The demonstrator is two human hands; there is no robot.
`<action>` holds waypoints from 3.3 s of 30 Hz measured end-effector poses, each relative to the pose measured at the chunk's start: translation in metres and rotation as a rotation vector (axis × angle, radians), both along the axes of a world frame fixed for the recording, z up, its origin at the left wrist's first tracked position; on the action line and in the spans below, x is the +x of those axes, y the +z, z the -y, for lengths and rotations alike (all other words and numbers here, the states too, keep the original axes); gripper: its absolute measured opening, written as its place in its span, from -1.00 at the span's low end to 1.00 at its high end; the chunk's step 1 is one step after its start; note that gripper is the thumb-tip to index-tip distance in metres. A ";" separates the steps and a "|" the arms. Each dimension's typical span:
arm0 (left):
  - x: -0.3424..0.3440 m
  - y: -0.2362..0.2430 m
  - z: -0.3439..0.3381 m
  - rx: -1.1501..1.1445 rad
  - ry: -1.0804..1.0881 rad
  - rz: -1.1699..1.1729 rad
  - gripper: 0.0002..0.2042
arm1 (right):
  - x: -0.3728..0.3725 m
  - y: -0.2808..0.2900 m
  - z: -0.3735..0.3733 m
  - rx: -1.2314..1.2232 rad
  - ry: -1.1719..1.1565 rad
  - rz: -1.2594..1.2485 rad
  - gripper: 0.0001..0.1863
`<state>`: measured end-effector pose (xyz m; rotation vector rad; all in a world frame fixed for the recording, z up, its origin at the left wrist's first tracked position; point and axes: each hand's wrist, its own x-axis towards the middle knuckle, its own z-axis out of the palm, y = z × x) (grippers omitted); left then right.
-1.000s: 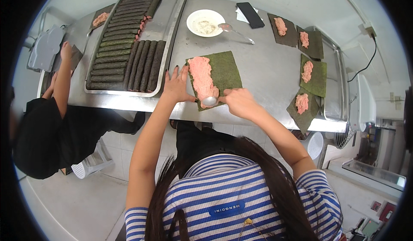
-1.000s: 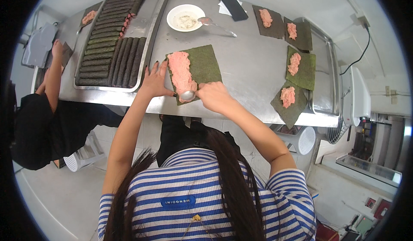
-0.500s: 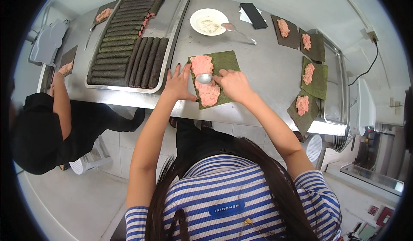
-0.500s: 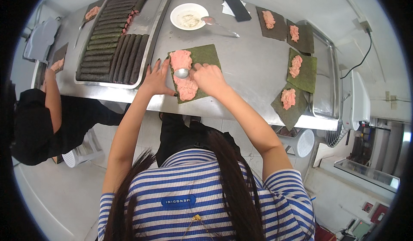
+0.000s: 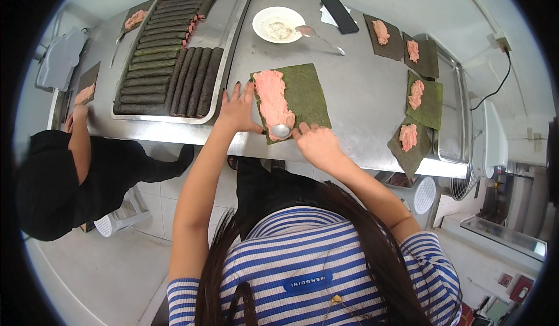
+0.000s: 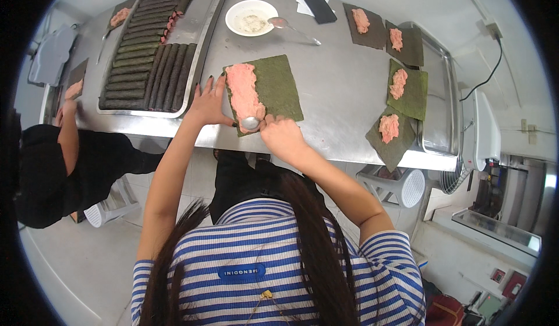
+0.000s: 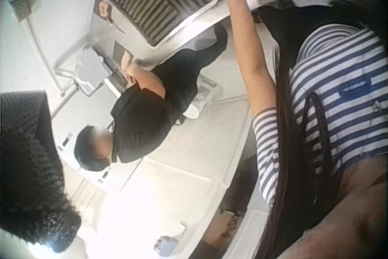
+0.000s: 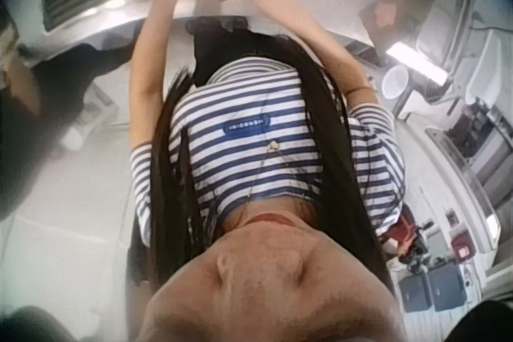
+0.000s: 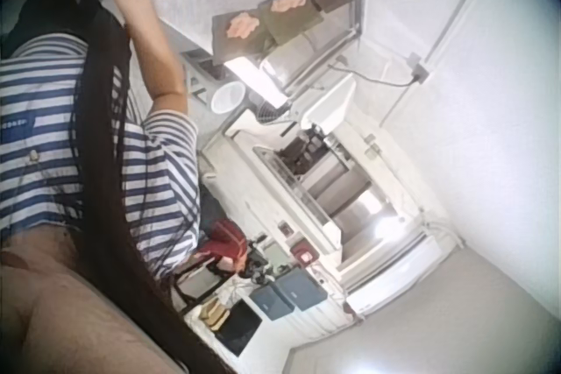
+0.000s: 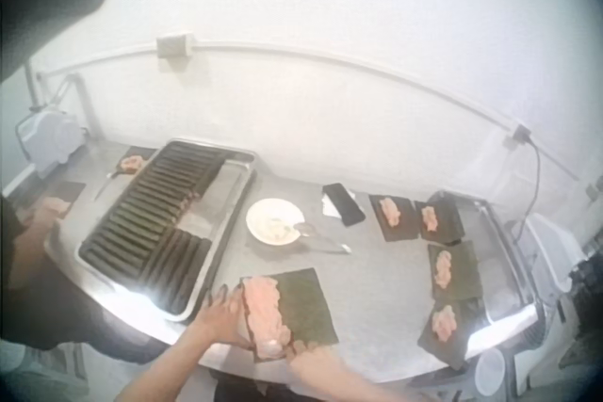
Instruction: The person spreads a pink filling onto a sheet of nori using a spoon, then rolls the nori into a sushi roll and places it on a tray. The process is repeated with additional nori sheets and filling.
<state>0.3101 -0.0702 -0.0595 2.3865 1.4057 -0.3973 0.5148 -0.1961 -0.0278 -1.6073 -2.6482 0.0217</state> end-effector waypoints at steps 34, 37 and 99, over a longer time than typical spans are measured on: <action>-0.001 -0.002 -0.001 0.004 -0.022 -0.015 0.32 | 0.042 0.003 0.009 0.068 0.117 -0.033 -0.72; -0.002 -0.004 -0.001 -0.007 -0.021 0.014 0.30 | 0.046 -0.002 0.003 -0.016 -0.033 -0.082 -0.70; 0.000 0.001 0.001 0.019 -0.032 -0.014 0.32 | 0.016 -0.009 -0.133 -0.103 -0.197 -0.131 -0.65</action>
